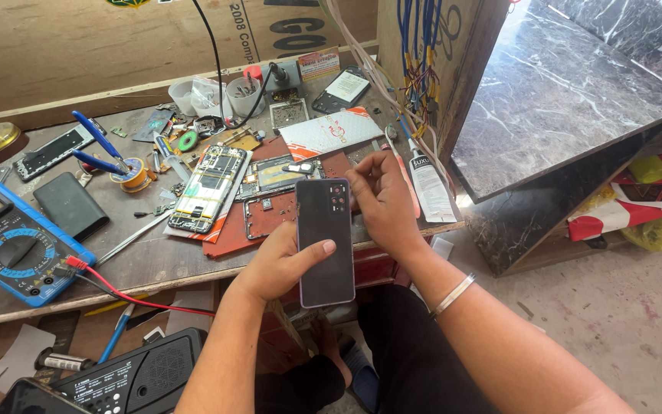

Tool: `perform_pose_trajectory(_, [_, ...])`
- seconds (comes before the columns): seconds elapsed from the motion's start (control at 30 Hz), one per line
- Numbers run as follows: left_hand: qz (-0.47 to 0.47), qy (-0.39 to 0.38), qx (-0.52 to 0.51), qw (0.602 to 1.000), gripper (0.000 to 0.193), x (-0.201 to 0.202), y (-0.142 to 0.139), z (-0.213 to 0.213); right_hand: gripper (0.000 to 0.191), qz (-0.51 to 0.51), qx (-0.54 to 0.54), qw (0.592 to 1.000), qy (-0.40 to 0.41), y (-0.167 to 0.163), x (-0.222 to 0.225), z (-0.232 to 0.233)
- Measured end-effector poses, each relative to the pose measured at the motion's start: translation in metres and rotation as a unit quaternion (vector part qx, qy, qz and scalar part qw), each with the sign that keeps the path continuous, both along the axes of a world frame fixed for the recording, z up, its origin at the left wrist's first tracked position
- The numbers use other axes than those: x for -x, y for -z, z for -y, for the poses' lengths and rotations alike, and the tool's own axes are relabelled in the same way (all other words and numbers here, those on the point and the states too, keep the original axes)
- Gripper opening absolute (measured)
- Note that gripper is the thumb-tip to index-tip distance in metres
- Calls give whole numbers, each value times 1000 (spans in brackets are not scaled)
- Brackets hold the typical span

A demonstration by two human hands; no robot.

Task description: The person holds a black smartphone and repeatedly wipes its back surface with a small cloth. The person rotates the phone to wipe different areas, including around the camera module, and continues wiping until the end of the clip.

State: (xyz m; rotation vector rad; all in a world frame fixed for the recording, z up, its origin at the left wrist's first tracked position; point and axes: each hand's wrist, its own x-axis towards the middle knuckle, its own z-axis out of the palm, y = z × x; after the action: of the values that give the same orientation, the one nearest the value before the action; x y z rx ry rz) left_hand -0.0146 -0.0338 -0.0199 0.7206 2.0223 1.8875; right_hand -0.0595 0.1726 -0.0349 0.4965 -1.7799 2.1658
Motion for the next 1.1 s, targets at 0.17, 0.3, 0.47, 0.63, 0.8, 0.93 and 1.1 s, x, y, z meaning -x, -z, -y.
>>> perform_pose_trajectory(0.17, [16,-15,-11,1000,30,-2,-1,-1,27,-149,18,989,-6,-7,-5,-1])
perform_pose_trajectory(0.3, [8,-22,-1,1000,30,-1,0,-1,27,-41,22,996,-75,-8,-7,-6])
perform_pose_trajectory(0.47, [-5,-8,-16,1000,35,3,5,3,24,-4,58,997,-50,0,-1,-7])
perform_pose_trajectory(0.63, [-69,-14,-196,978,60,1,2,9,18,-87,153,984,17,5,9,-5])
perform_pose_trajectory(0.8, [-98,-77,6,992,48,4,-4,3,23,-52,193,979,47,0,6,-9])
perform_pose_trajectory(0.93, [-109,-144,28,983,49,3,0,-6,34,-39,83,993,-68,-6,-6,-8])
perform_pose_trajectory(1.1, [-22,-150,-98,984,47,5,-2,5,54,-2,-11,991,-133,-15,-18,-6])
